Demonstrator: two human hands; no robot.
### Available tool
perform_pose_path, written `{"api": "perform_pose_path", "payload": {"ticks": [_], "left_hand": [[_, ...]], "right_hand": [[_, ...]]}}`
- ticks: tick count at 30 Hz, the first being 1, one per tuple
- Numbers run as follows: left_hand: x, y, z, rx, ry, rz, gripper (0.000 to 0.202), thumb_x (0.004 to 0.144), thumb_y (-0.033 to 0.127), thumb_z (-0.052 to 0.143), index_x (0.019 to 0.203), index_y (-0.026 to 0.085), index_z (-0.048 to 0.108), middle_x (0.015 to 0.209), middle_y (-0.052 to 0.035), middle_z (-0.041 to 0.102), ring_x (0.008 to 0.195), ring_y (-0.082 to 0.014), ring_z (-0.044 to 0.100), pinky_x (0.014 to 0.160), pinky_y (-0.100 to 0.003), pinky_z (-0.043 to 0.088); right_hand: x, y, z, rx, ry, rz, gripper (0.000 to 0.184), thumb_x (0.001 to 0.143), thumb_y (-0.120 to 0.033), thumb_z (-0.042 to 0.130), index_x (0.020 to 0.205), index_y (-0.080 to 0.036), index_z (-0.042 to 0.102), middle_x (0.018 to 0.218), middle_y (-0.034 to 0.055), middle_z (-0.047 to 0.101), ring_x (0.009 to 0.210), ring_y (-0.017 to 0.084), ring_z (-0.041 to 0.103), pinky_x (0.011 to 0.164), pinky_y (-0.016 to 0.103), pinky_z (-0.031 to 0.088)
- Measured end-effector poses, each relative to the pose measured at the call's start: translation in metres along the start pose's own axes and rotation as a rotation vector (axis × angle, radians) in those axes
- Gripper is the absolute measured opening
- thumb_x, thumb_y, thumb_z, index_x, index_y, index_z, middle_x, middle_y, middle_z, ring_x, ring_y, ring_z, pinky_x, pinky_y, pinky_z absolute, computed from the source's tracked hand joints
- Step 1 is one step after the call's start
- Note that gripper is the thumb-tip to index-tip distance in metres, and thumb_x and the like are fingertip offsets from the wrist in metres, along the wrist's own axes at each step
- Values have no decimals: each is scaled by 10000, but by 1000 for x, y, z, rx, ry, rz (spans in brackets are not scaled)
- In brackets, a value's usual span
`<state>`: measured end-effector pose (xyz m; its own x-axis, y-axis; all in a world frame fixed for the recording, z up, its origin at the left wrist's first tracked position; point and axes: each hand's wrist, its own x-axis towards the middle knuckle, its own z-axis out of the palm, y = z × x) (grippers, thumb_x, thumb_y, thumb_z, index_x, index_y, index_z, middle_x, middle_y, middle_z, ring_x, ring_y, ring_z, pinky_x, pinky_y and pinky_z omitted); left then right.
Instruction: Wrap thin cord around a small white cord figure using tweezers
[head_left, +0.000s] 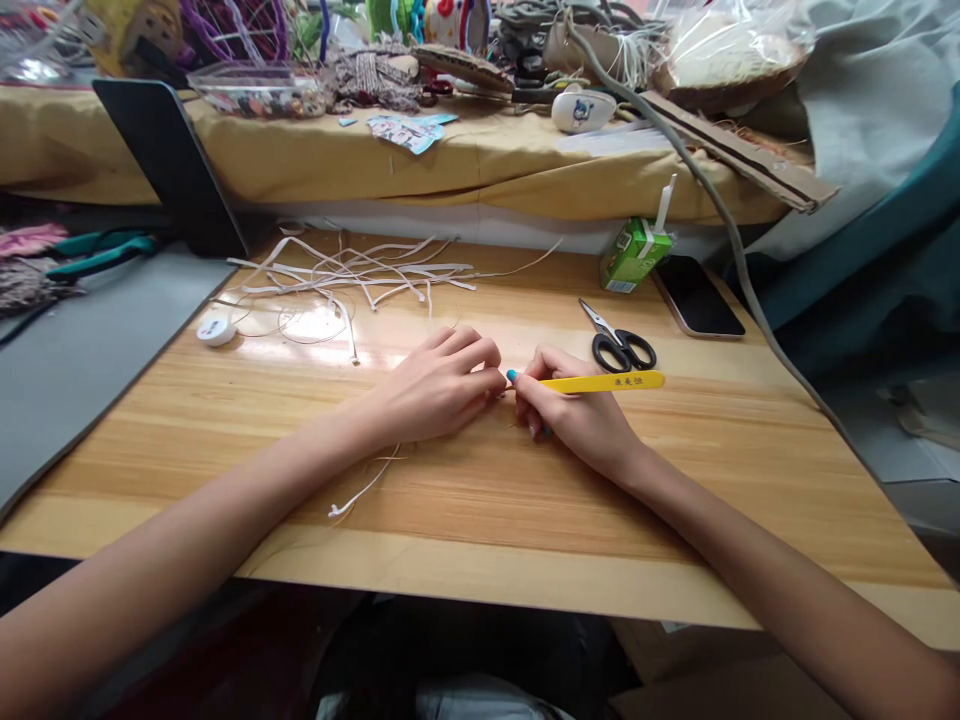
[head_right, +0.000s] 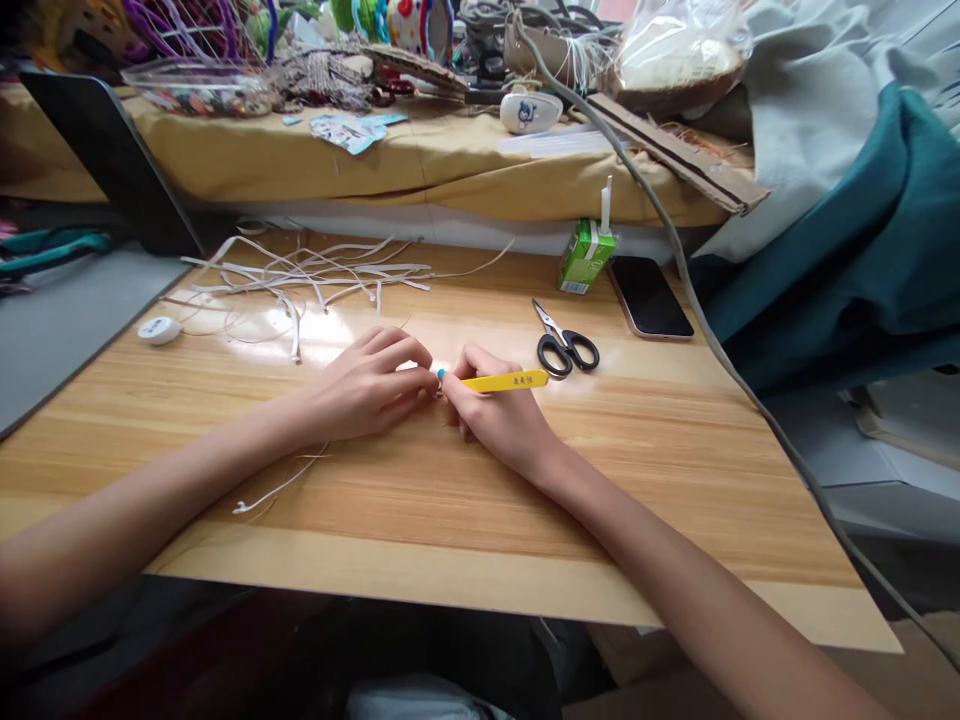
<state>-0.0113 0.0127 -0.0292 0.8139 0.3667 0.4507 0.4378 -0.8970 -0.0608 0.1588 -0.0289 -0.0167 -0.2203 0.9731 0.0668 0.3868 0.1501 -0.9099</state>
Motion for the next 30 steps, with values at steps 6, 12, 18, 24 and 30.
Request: {"api": "perform_pose_path", "payload": {"ticks": [6,12,18,24,30], "left_hand": [[4,3,5,97,-56,15,202,837,218,376,747,140,539,830,-74,549,809,-196,428,709,-319,343],[2,6,3,37,16,-84,152,812,185,404,755,150,540,859,-72,544,808,-191,426,717,-323,357],[-2,4,-13,103,333,-135,59,769,182,487,825,176,503,803,-48,543,772,-169,439,693,-311,370],[-5,7,-13,244,271,81,134,784,197,491,914,211,516,762,-19,559,744,-155,455,675,-301,347],[-3,9,-10,294,217,54,97,811,172,448,876,176,521,746,-26,562,714,-154,467,650,-293,332]], "right_hand": [[-2,-4,5,-227,84,-79,195,738,-152,432,568,-200,350,480,-36,467,428,73,414,438,205,320],[-5,-5,4,-275,84,-124,179,761,-168,413,594,-202,359,512,-35,466,448,78,421,471,213,331],[-14,-5,4,-278,256,-234,183,787,-216,400,612,-216,347,562,-8,486,512,104,475,518,240,386],[-16,1,8,-327,381,-302,186,781,-228,395,599,-224,356,555,0,511,483,111,483,487,254,395],[-18,-2,11,-333,359,-322,200,766,-204,424,581,-225,351,519,-8,480,523,124,509,514,261,397]]}}
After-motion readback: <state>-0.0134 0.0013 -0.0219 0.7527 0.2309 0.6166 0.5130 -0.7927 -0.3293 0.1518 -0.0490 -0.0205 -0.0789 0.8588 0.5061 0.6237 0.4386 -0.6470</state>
